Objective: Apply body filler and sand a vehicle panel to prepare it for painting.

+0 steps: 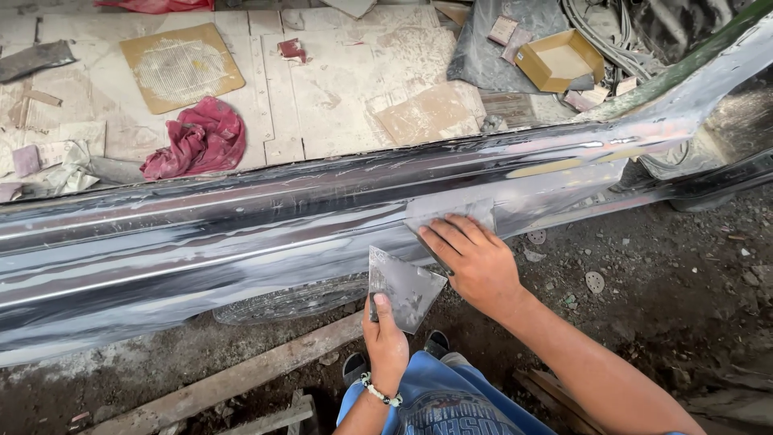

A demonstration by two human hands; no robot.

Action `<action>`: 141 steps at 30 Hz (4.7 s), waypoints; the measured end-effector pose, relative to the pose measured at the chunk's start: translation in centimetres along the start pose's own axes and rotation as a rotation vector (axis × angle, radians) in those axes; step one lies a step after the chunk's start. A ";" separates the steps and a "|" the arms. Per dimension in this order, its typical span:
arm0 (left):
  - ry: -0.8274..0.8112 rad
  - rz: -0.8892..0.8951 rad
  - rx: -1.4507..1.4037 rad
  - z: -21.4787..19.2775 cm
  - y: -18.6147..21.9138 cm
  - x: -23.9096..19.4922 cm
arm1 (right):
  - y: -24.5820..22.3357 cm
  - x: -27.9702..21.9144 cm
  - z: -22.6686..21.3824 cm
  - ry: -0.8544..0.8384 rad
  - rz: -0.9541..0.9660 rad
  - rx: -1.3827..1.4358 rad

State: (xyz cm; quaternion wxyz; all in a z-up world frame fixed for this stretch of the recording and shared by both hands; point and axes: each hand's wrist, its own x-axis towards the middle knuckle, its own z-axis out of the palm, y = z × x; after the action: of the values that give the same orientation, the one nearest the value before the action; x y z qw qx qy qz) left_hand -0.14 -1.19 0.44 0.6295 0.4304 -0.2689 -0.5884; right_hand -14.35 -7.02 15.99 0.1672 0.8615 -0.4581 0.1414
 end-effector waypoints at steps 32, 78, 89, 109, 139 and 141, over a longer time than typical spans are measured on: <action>-0.026 -0.037 0.032 1.3 -1.3 0.6 | 2.8 -1.5 -0.3 0.021 0.075 0.021; -0.044 -0.078 -0.050 2.2 -2.0 1.1 | 6.4 -4.3 -1.2 -0.006 0.117 -0.014; -0.044 -0.026 -0.014 2.0 -2.4 1.0 | 5.7 -2.4 -0.7 0.025 0.118 0.028; -0.080 0.088 0.117 3.8 -0.8 0.4 | -1.4 -7.2 -2.1 -0.073 0.330 0.312; 0.004 -0.044 -0.043 6.6 -6.3 1.0 | 11.4 -3.7 -4.1 0.095 0.116 -0.052; -0.020 -0.070 -0.003 7.0 -5.5 0.5 | 12.5 -4.0 -3.5 0.052 0.119 -0.048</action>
State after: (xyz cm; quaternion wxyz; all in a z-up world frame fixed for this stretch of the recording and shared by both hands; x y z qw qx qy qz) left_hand -8.79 -2.94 -0.99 0.6066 0.4323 -0.2592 -0.6147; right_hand -27.28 -9.14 19.60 0.1910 0.8245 -0.5073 0.1625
